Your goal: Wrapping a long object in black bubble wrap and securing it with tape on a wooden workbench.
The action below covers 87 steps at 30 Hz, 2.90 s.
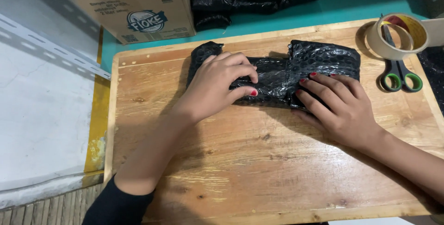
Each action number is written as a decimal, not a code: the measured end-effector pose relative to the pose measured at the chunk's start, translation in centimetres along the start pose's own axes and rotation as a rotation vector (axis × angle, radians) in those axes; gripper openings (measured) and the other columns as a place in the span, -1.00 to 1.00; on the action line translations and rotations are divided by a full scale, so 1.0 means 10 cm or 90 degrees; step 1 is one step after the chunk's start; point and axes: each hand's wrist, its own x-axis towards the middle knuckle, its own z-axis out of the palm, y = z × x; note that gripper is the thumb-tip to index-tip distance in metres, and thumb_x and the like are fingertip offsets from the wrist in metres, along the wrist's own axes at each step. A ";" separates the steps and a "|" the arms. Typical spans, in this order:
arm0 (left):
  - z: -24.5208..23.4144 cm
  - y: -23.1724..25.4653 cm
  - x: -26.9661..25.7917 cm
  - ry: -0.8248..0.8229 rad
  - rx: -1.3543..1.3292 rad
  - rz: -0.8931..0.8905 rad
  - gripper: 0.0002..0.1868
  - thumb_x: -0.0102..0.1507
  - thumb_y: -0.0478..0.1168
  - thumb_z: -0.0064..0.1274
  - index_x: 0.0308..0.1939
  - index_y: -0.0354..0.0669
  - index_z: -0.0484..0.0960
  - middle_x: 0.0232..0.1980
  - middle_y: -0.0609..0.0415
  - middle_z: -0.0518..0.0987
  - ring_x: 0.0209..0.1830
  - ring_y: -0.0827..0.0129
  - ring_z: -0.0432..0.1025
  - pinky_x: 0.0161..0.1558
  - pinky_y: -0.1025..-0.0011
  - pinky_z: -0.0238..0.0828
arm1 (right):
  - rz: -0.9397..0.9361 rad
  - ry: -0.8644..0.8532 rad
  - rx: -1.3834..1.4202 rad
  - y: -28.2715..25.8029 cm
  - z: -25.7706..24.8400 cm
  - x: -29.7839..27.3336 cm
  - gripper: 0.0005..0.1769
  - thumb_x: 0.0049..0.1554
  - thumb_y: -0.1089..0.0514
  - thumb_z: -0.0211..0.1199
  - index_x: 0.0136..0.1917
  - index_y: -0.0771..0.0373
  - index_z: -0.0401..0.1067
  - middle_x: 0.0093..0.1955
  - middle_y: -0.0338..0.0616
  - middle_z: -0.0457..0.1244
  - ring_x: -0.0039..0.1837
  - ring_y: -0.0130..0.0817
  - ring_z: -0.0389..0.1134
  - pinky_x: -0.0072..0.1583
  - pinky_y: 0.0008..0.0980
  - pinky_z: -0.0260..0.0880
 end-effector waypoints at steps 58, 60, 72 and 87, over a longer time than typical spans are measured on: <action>0.13 0.99 -0.06 0.146 -0.105 -0.021 -0.84 0.34 -0.20 -0.02 -0.03 -0.11 0.58 -0.05 0.10 0.67 -0.11 0.13 0.53 0.05 0.17 0.32 | 0.538 -0.315 0.549 0.28 -0.63 0.33 -0.60 -0.02 0.08 0.42 0.12 0.09 0.62 0.08 -0.33 0.52 0.13 -0.48 0.52 0.18 -0.42 0.45; 0.14 0.97 -0.06 0.145 -0.119 -0.023 -0.87 0.32 -0.22 -0.01 -0.07 -0.10 0.54 -0.06 0.12 0.65 -0.12 0.15 0.53 0.02 0.18 0.34 | 0.530 -0.299 0.585 0.26 -0.61 0.32 -0.64 0.03 0.13 0.35 0.13 0.14 0.62 0.08 -0.29 0.52 0.13 -0.47 0.52 0.19 -0.44 0.48; 0.10 0.96 -0.03 0.119 -0.099 0.052 -0.92 0.33 -0.40 -0.06 -0.10 -0.26 0.45 -0.62 0.02 0.48 -0.72 0.12 0.35 0.43 0.01 0.30 | 0.322 -0.193 0.240 0.27 -0.76 0.12 -0.77 0.14 0.15 0.36 0.09 0.07 0.63 -0.04 -0.41 0.46 -0.03 -0.48 0.47 -0.04 -0.40 0.44; 0.14 0.92 -0.04 0.132 -0.097 0.062 -0.94 0.35 -0.40 -0.12 -0.13 -0.21 0.36 -0.06 0.01 0.72 -0.31 0.14 0.58 0.47 -0.09 0.16 | 0.378 -0.252 0.336 0.25 -0.69 0.23 -0.52 0.00 -0.03 0.40 0.18 0.14 0.59 0.09 -0.24 0.48 0.06 -0.35 0.52 0.04 -0.36 0.50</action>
